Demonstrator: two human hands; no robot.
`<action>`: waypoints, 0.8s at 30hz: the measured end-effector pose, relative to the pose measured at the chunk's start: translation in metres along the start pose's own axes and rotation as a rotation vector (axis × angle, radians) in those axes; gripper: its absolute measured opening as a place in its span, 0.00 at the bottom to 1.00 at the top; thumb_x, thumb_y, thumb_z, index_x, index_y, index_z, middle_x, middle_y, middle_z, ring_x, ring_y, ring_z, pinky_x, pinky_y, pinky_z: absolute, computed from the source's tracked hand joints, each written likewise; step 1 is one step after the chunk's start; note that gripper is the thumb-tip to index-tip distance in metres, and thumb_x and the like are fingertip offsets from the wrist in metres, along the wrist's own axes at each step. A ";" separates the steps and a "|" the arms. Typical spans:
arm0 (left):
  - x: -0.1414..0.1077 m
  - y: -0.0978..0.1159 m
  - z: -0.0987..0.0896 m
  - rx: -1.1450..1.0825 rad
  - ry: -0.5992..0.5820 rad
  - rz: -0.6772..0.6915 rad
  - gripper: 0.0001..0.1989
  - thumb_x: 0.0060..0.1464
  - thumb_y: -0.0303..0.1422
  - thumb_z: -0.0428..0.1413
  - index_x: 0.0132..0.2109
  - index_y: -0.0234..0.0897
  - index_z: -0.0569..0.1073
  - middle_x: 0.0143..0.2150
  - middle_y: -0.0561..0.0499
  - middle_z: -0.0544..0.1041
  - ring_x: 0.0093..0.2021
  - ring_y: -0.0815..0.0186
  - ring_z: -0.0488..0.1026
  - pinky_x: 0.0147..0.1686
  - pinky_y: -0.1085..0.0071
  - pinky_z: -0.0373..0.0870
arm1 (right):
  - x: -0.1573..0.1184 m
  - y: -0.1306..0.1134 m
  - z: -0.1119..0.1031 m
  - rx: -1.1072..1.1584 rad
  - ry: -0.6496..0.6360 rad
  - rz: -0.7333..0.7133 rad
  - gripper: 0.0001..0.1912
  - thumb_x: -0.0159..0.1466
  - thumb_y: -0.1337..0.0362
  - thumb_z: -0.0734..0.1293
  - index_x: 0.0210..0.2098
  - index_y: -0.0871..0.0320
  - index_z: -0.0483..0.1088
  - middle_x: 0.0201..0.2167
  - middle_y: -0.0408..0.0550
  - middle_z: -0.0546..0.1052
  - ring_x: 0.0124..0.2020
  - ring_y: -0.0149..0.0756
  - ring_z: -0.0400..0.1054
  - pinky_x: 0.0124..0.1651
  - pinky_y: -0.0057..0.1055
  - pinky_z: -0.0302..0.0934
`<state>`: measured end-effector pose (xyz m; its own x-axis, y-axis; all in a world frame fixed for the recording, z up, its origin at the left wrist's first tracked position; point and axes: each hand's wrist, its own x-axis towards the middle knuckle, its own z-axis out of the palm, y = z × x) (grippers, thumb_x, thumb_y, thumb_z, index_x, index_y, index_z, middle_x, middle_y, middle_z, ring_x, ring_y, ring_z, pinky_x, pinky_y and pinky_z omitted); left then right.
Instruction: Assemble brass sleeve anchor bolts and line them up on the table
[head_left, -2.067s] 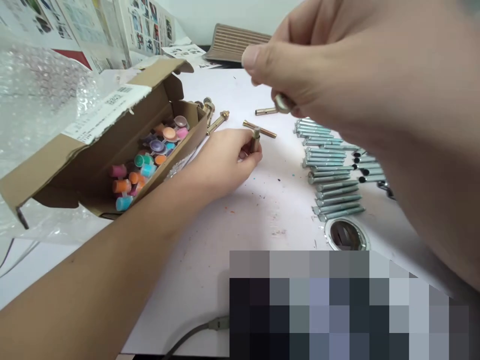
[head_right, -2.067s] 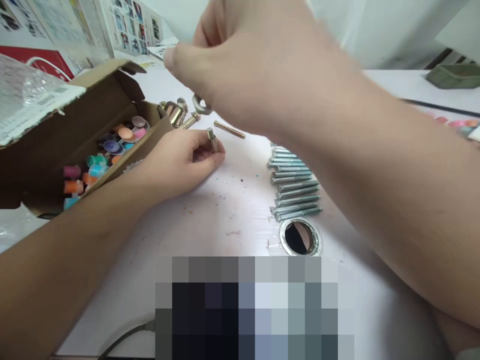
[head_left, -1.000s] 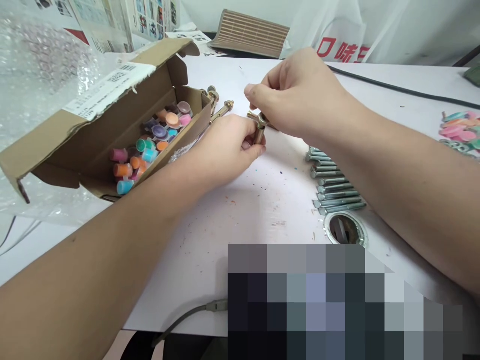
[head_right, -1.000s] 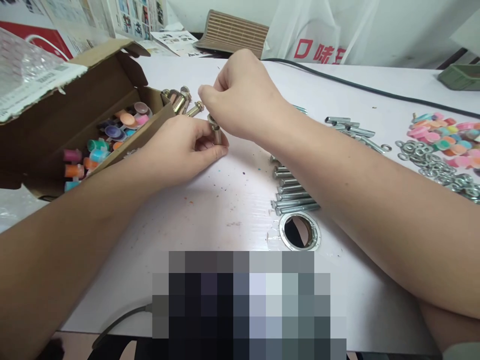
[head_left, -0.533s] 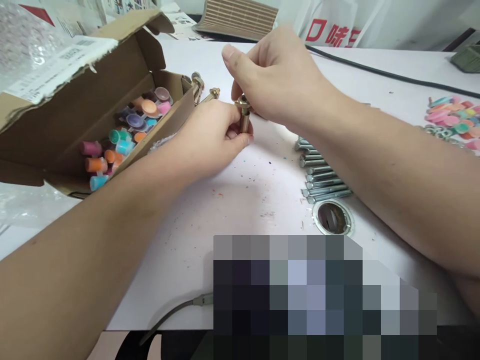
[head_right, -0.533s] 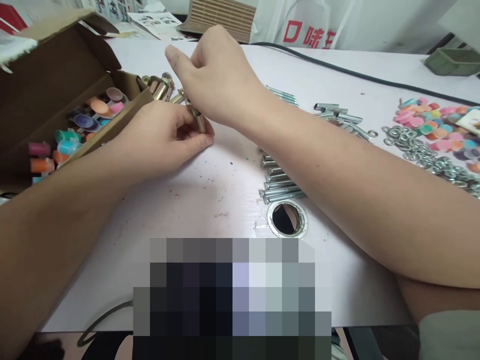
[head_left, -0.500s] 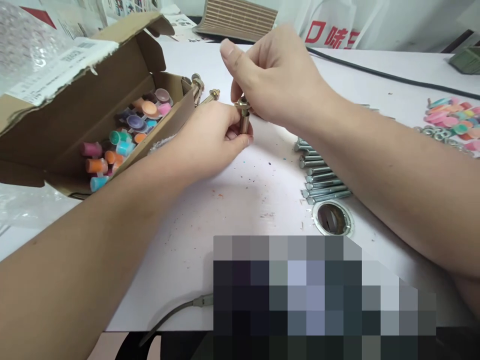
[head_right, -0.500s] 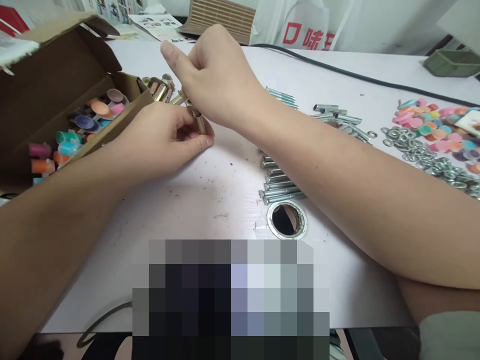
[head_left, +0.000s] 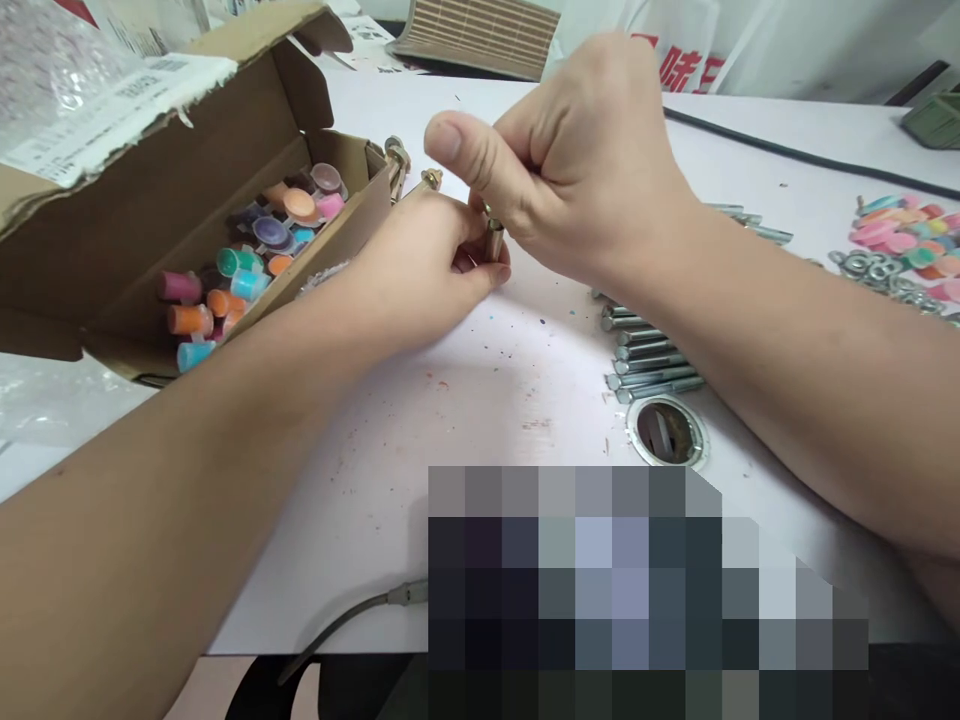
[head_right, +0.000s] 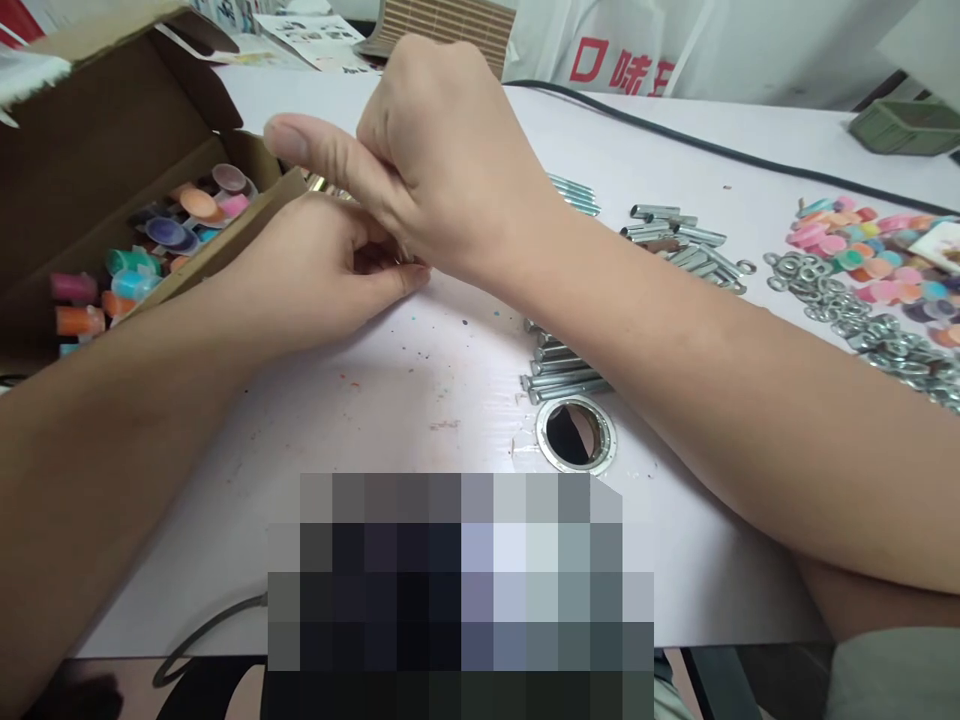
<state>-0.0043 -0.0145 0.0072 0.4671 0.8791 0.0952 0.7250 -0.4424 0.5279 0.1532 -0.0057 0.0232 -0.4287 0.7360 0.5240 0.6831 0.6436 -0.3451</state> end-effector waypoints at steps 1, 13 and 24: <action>0.000 0.000 -0.001 -0.001 -0.001 0.009 0.10 0.58 0.36 0.56 0.29 0.40 0.68 0.30 0.51 0.73 0.32 0.66 0.66 0.37 0.64 0.65 | 0.000 -0.002 -0.003 -0.025 -0.028 -0.004 0.32 0.73 0.51 0.59 0.14 0.55 0.56 0.15 0.42 0.52 0.23 0.31 0.41 0.33 0.38 0.37; 0.005 -0.007 -0.001 -0.113 -0.035 -0.022 0.06 0.54 0.35 0.60 0.34 0.39 0.79 0.30 0.52 0.77 0.32 0.67 0.67 0.37 0.65 0.66 | 0.011 0.000 -0.026 -0.354 -0.275 -0.038 0.18 0.56 0.72 0.64 0.41 0.54 0.81 0.31 0.49 0.76 0.32 0.41 0.64 0.38 0.40 0.51; 0.005 -0.011 0.000 -0.090 -0.026 0.016 0.06 0.54 0.35 0.59 0.34 0.40 0.80 0.31 0.49 0.79 0.36 0.62 0.74 0.40 0.66 0.69 | 0.009 -0.002 -0.031 -0.112 -0.256 -0.140 0.17 0.55 0.73 0.67 0.38 0.52 0.84 0.24 0.41 0.74 0.34 0.36 0.71 0.39 0.36 0.57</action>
<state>-0.0102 -0.0047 0.0021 0.4919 0.8667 0.0830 0.6696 -0.4375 0.6001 0.1663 -0.0070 0.0529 -0.6483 0.6802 0.3422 0.6618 0.7256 -0.1884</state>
